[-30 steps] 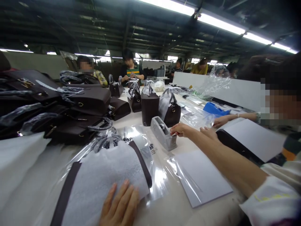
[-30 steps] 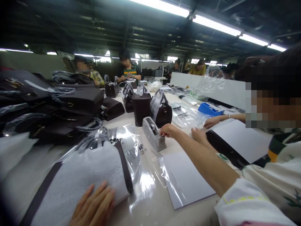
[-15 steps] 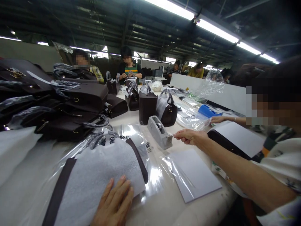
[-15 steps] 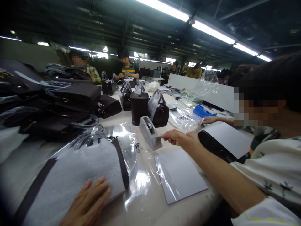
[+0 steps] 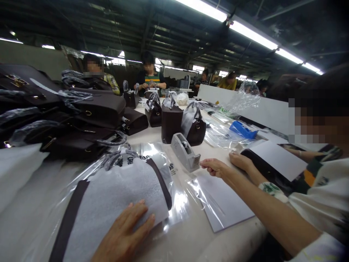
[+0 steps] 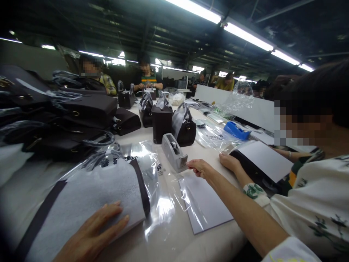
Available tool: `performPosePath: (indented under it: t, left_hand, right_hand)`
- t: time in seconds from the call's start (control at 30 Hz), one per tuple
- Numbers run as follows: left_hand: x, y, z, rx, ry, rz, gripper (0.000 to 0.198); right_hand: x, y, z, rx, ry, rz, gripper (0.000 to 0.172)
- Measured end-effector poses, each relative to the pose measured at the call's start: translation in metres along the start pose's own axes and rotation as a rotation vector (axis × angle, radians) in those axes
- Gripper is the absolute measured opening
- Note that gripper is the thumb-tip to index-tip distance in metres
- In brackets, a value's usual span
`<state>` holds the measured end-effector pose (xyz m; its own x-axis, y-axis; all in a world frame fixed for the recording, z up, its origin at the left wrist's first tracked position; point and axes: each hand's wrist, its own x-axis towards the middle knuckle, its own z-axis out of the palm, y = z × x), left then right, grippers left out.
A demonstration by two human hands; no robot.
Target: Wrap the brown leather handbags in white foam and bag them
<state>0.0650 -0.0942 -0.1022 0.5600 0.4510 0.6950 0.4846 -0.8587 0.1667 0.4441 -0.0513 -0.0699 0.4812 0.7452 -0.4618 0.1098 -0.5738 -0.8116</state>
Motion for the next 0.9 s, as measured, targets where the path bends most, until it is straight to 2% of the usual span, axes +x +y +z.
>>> performPosePath:
  t: [0.13, 0.27, 0.4, 0.5, 0.53, 0.57, 0.63, 0.7, 0.8, 0.9]
  left_hand:
    - [0.000, 0.000, -0.004, 0.002, -0.089, -0.006, 0.040]
    - [0.005, 0.006, -0.013, -0.005, -0.177, -0.019, 0.037]
    - [0.015, 0.011, -0.020, -0.037, -0.168, -0.012, 0.027]
    - [0.018, 0.014, -0.023, -0.059, -0.153, -0.037, 0.029]
    - [0.018, 0.014, -0.024, -0.058, -0.150, -0.056, 0.032]
    - [0.017, 0.015, -0.024, -0.058, -0.150, -0.076, 0.035]
    - [0.015, 0.016, -0.024, -0.060, -0.162, -0.117, 0.043]
    - [0.012, 0.016, -0.024, -0.066, -0.172, -0.147, 0.049]
    - [0.009, 0.016, -0.022, -0.063, -0.161, -0.145, 0.052]
    - [0.009, 0.015, -0.020, -0.055, -0.157, -0.133, 0.054]
  right_hand:
    - [0.013, 0.005, 0.020, -0.061, 0.008, 0.067, 0.029]
    - [0.000, 0.016, 0.031, -0.082, 0.082, 0.020, 0.025]
    - [-0.037, 0.006, 0.032, -0.030, 0.194, -0.195, 0.021]
    - [-0.085, -0.012, 0.038, 0.049, 0.224, -0.395, 0.025]
    - [-0.104, -0.016, 0.044, 0.074, 0.176, -0.442, 0.027]
    - [-0.123, -0.017, 0.052, 0.122, 0.000, -0.465, 0.027]
    - [-0.157, -0.012, 0.075, 0.231, -0.315, -0.347, 0.027]
    - [-0.180, 0.001, 0.102, 0.311, -0.466, -0.224, 0.026]
    - [-0.188, 0.020, 0.133, 0.379, -0.502, -0.147, 0.026]
    - [-0.183, 0.029, 0.147, 0.426, -0.477, -0.129, 0.027]
